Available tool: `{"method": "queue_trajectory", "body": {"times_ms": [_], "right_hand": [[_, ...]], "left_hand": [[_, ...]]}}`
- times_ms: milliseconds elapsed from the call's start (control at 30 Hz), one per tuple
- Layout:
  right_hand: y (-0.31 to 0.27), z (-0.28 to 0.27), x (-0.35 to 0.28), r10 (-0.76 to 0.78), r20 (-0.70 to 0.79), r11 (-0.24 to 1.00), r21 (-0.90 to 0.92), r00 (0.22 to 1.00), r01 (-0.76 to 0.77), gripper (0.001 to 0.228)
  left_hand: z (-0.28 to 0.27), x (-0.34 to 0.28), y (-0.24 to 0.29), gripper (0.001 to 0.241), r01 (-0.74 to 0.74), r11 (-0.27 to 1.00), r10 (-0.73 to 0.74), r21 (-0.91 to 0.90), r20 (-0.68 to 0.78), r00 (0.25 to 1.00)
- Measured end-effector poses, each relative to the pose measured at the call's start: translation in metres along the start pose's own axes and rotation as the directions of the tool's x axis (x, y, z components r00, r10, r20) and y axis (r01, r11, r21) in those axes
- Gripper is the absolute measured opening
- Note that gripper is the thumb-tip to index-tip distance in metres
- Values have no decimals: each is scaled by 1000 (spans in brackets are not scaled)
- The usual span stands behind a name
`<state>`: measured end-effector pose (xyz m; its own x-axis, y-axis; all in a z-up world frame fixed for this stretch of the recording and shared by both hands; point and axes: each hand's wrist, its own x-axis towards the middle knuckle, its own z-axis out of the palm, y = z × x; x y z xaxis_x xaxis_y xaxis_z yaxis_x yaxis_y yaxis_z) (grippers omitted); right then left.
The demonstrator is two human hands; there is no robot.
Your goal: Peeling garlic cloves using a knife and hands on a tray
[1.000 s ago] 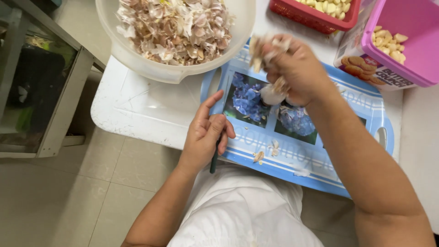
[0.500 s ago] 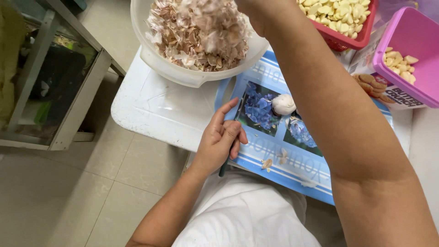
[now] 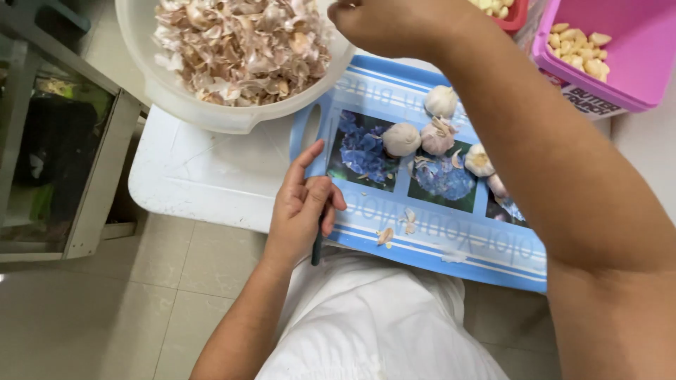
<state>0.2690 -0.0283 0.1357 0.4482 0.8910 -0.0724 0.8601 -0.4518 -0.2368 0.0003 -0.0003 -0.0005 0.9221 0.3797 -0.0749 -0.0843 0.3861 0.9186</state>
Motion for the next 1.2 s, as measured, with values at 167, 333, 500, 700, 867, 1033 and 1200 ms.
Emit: {"method": "queue_trajectory", "body": {"times_ms": [167, 333, 500, 700, 867, 1033, 1200], "right_hand": [[33, -20, -64, -7, -7, 984, 181, 1000, 8, 36], [60, -2, -120, 241, 230, 966, 41, 943, -257, 35], [97, 32, -182, 391, 132, 919, -8, 911, -393, 37], [98, 71, -245, 366, 77, 916, 143, 927, -374, 60], [102, 90, -258, 370, -80, 906, 250, 926, -341, 69], [95, 71, -278, 468, 30, 868, 174, 883, -465, 98], [105, 99, -299, 464, -120, 816, 442, 878, -371, 63]], "left_hand": [[1, 1, -3, 57, -18, 999, 17, 39, 8, 1000], [4, 0, -2, 57, -22, 997, 21, 71, 20, 1000], [12, -3, 3, 55, 5, 981, 2, 193, -36, 999], [10, 5, -12, 51, -53, 983, 41, 174, 72, 997], [39, 7, -17, 49, -48, 983, 23, 180, 141, 990], [62, 5, -12, 49, -16, 973, -32, 229, 205, 978], [69, 1, -13, 50, -36, 931, -66, 362, 266, 962]]}}
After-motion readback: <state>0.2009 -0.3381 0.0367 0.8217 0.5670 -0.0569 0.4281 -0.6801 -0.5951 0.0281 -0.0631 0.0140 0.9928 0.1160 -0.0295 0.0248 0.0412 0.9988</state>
